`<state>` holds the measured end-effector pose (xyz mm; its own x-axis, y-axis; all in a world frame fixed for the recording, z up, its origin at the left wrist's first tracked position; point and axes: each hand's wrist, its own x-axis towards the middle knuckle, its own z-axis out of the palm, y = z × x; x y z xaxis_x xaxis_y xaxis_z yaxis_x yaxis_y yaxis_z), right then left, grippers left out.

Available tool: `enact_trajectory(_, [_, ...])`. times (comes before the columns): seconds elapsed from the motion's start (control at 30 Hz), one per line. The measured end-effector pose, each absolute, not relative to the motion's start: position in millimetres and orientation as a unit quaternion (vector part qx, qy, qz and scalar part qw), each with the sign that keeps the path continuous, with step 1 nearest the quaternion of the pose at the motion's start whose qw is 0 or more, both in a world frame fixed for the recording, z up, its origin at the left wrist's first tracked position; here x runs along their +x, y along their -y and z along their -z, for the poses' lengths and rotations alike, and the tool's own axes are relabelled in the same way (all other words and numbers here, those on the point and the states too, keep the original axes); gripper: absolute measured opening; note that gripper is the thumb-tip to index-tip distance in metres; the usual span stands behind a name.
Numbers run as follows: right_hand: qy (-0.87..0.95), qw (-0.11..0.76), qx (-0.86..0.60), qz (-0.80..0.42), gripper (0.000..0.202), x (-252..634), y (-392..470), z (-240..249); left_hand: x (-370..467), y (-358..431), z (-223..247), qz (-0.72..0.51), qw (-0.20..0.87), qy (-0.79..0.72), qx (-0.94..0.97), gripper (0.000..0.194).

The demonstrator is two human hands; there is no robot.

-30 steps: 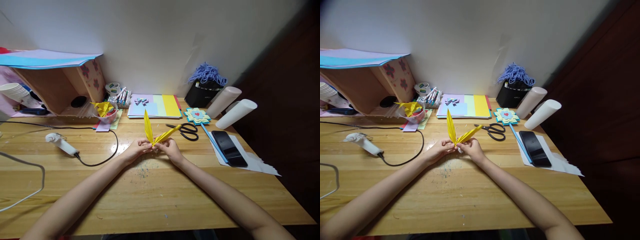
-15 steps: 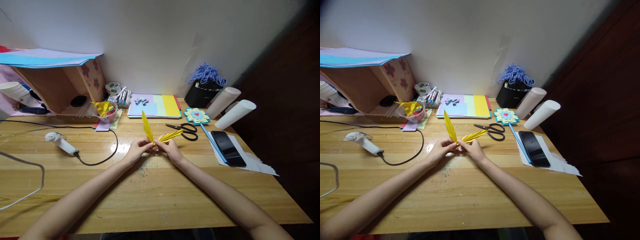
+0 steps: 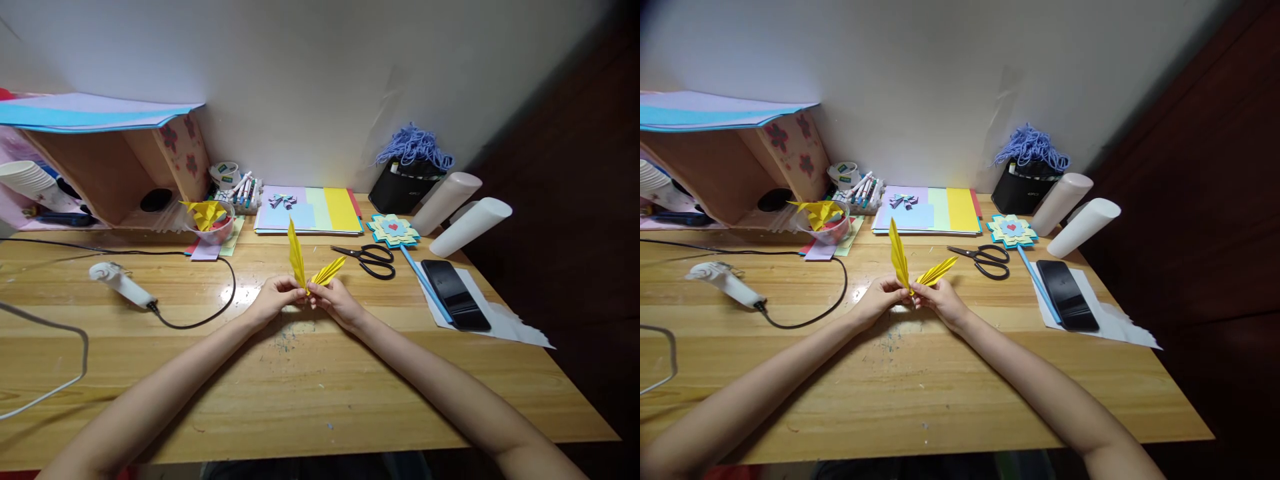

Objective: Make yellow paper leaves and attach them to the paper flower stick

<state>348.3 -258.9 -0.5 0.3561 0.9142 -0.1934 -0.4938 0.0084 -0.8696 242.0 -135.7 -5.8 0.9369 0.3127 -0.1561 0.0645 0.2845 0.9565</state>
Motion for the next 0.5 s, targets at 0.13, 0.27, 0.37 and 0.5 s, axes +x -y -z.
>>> enact_trajectory(0.13, [0.239,0.66,-0.495,-0.513,0.031,348.4,258.4,2.4,241.4,130.9,0.3,-0.03,0.778,-0.135,0.613,0.028])
enact_trajectory(0.27, [0.277,0.641,-0.536,-0.474,0.032,352.5,258.1,4.4,241.2,127.7,-0.9,0.003,0.768,-0.132,0.627,0.026])
enact_trajectory(0.37, [0.302,0.624,-0.57,-0.441,0.033,355.2,257.9,0.8,240.9,126.1,2.9,0.003,0.776,-0.129,0.617,0.026])
enact_trajectory(0.5, [0.317,0.609,-0.577,-0.443,0.036,354.4,257.4,-6.9,240.4,125.3,4.8,0.0,0.789,-0.125,0.602,0.026])
